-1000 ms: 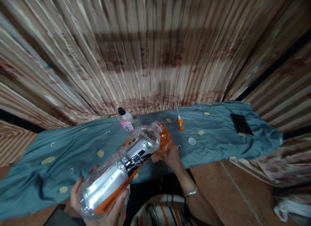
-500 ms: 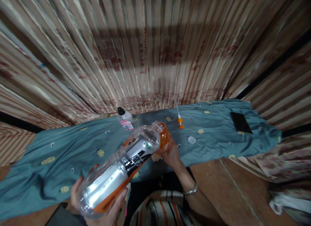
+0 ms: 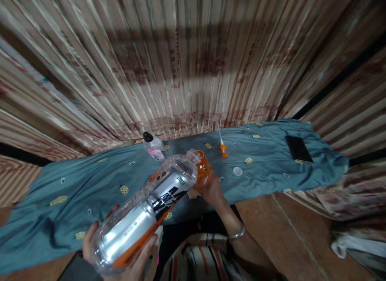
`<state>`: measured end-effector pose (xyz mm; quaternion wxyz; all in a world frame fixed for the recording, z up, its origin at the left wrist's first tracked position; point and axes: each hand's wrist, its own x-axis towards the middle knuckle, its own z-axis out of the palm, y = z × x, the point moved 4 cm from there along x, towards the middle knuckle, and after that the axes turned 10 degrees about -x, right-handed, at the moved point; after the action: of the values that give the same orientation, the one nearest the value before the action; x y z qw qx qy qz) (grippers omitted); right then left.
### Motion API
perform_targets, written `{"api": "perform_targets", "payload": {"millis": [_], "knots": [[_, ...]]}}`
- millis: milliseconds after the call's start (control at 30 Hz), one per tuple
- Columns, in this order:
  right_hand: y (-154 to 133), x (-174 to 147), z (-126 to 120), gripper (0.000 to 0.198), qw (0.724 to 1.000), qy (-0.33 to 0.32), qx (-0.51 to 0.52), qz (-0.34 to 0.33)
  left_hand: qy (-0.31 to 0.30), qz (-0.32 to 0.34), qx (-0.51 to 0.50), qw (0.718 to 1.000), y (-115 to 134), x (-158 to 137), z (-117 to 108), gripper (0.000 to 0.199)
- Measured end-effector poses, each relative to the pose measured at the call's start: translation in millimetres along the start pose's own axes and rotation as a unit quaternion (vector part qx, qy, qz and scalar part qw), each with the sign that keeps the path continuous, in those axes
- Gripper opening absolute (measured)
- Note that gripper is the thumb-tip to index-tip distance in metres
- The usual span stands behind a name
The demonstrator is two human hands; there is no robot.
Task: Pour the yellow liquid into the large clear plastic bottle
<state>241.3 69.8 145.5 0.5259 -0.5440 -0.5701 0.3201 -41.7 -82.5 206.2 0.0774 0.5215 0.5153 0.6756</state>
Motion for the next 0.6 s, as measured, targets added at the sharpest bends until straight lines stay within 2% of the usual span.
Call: {"api": "perform_targets", "payload": {"millis": [33, 67, 100, 167, 233, 400, 567, 600], "knots": [[-0.6, 0.2, -0.5, 0.072, 1.000, -0.002, -0.001, 0.005, -0.064, 0.036, 0.025, 0.997, 3.2, 0.8, 4.5, 0.130], [-1.3, 0.4, -1.0, 0.072, 1.000, -0.004, -0.002, 0.008, -0.084, 0.072, 0.034, 0.993, 6.8, 1.1, 6.4, 0.137], [-2.3, 0.6, -1.6, 0.071, 1.000, -0.006, -0.002, 0.010, -0.105, 0.066, 0.048, 0.991, 7.3, 1.2, 9.3, 0.131], [-4.6, 0.7, -2.4, 0.068, 1.000, -0.009, -0.003, 0.010, -0.036, 0.056, 0.025, 0.997, 8.8, 0.8, 7.5, 0.121], [-6.4, 0.6, -2.5, 0.067, 1.000, -0.014, -0.002, 0.009, -0.012, 0.046, 0.018, 0.999, 7.8, -2.2, 8.6, 0.121], [-4.2, -0.5, -0.9, 0.069, 1.000, -0.007, 0.006, 0.008, -0.004, 0.028, 0.016, 0.999, -4.4, -6.4, 0.7, 0.129], [4.4, -2.3, 0.3, 0.072, 1.000, 0.009, 0.014, 0.005, -0.063, 0.028, 0.030, 0.997, -4.8, -2.2, -5.2, 0.128], [5.9, -2.7, 0.7, 0.073, 1.000, 0.008, 0.018, 0.007, -0.046, 0.024, 0.024, 0.998, -2.4, -1.4, -5.9, 0.126]]}}
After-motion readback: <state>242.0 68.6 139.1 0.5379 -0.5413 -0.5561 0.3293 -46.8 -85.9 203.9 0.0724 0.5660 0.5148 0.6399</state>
